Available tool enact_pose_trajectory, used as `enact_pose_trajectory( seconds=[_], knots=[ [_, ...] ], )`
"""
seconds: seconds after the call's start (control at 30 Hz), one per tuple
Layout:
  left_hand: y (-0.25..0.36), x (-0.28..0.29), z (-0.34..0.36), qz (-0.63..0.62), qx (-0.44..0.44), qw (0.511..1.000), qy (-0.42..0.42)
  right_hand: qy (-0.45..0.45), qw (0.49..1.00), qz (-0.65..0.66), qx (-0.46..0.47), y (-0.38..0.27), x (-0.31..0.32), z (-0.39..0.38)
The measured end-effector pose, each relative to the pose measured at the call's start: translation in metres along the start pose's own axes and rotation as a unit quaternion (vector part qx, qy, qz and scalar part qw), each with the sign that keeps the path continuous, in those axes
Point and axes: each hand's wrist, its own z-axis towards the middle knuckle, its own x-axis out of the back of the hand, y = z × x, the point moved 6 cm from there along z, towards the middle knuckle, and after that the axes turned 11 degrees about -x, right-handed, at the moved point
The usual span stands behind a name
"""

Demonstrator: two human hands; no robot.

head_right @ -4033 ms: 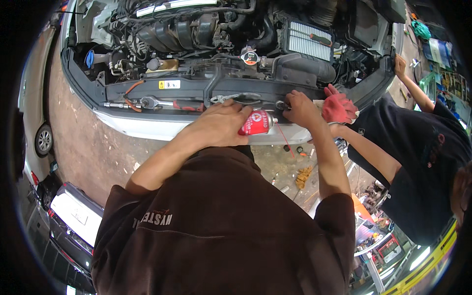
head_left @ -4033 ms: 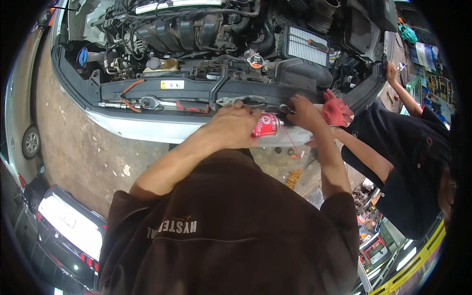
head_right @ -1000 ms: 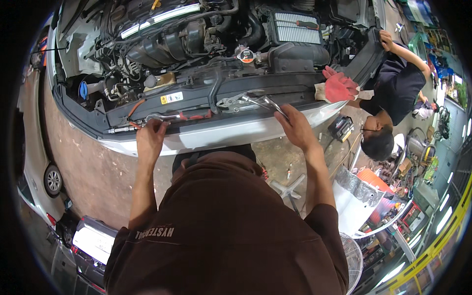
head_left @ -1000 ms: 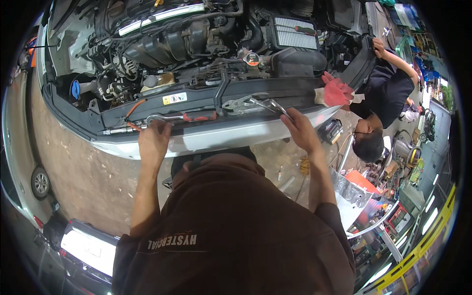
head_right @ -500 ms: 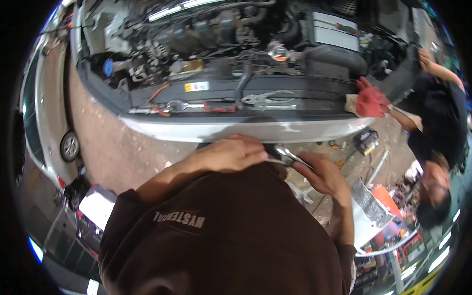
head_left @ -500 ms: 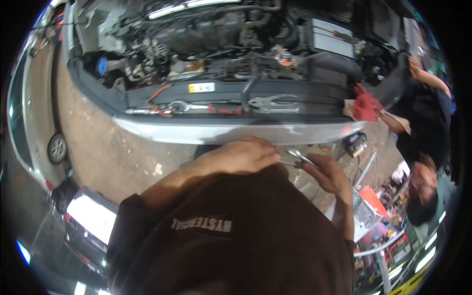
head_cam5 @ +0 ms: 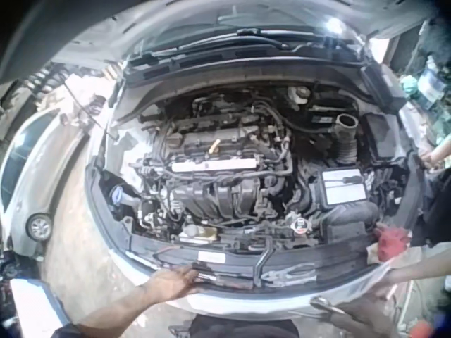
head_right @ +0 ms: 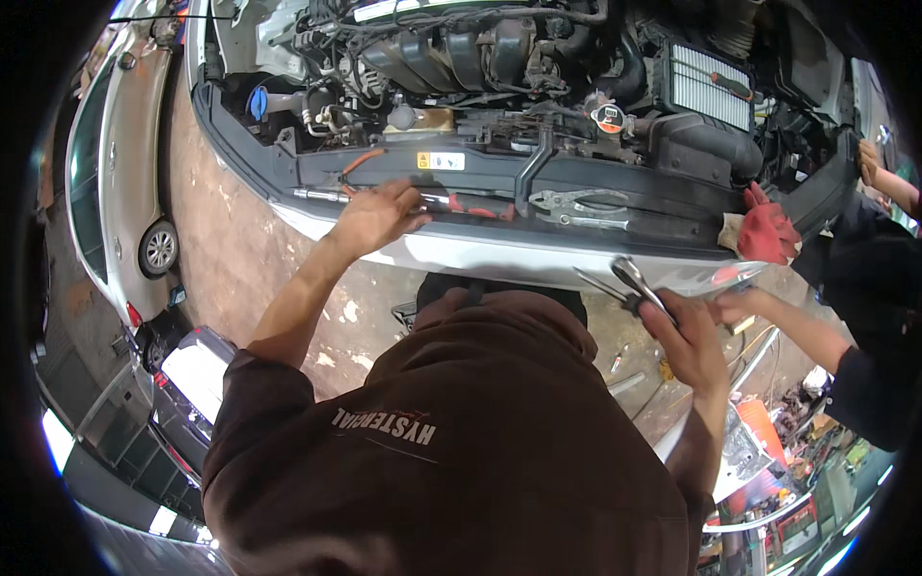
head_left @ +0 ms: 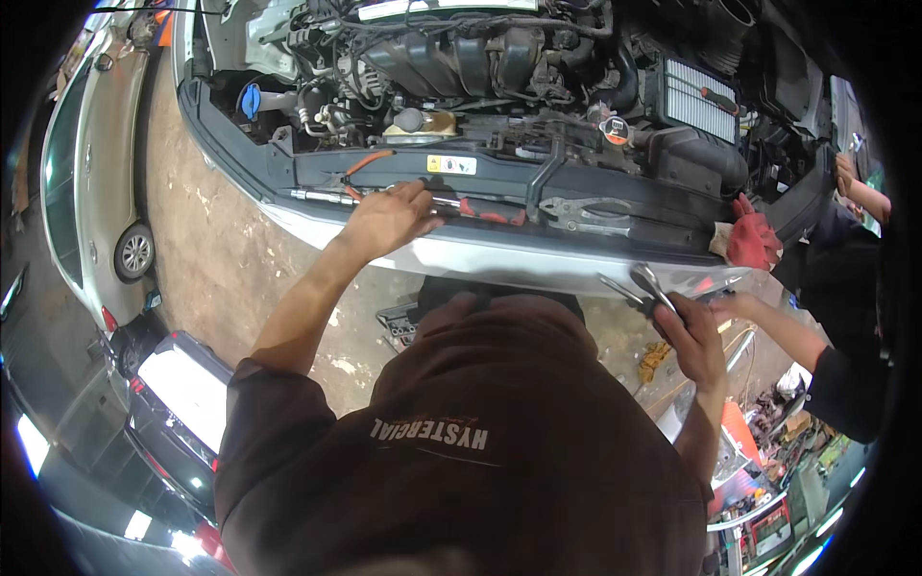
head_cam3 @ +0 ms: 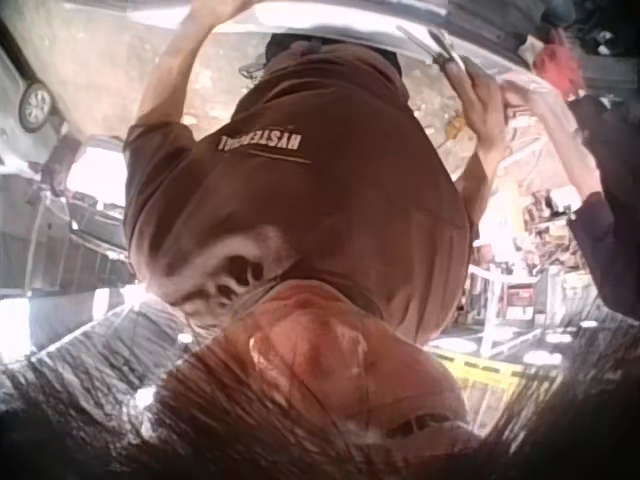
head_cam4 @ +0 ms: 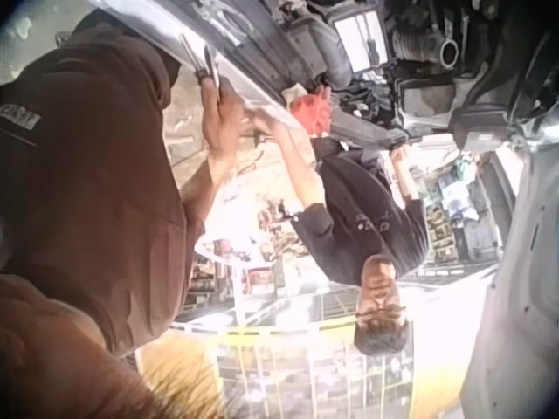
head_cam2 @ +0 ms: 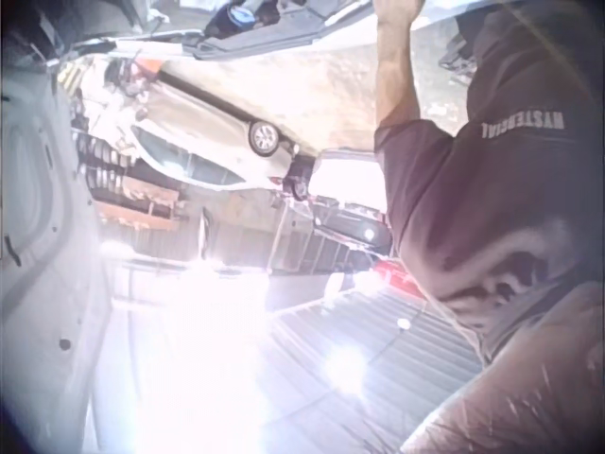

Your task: The person services a car engine, manipulating components near the fuel rail. They use a socket wrench to tighten or loosen bolts and apply a spray from a can to the engine parts.

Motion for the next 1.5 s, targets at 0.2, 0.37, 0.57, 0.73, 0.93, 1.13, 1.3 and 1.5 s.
enact_pose_trajectory(
  seconds=[0.2,0.37,0.57,0.73,0.93,1.13,1.3,1.5],
  knots=[
    [0.026,0.044,0.007,-0.258,0.075,0.953,0.14,-0.008,0.996,0.051,0.069,-0.031,-0.063,0.045],
    [0.064,0.019,0.04,-0.67,0.123,0.663,0.31,-0.003,0.99,0.136,0.037,-0.045,-0.101,0.062],
    [0.072,0.007,0.036,-0.724,0.183,0.538,0.39,0.02,0.982,0.185,0.021,-0.054,-0.119,0.063],
    [0.067,0.009,0.034,-0.679,0.246,0.581,0.377,0.066,0.986,0.131,0.078,-0.068,-0.121,0.06],
    [0.065,0.008,0.028,-0.628,0.262,0.619,0.392,0.157,0.977,0.029,0.141,-0.083,-0.13,0.054],
    [0.074,0.012,0.033,-0.6,0.233,0.628,0.439,0.12,0.983,0.101,0.096,-0.083,-0.131,0.06],
    [0.101,0.039,0.06,-0.696,0.208,0.55,0.413,0.125,0.975,0.164,0.084,-0.101,-0.113,0.059],
    [0.091,0.031,0.093,-0.63,0.183,0.683,0.321,0.251,0.947,0.148,0.138,-0.105,-0.098,0.07]
  ],
)
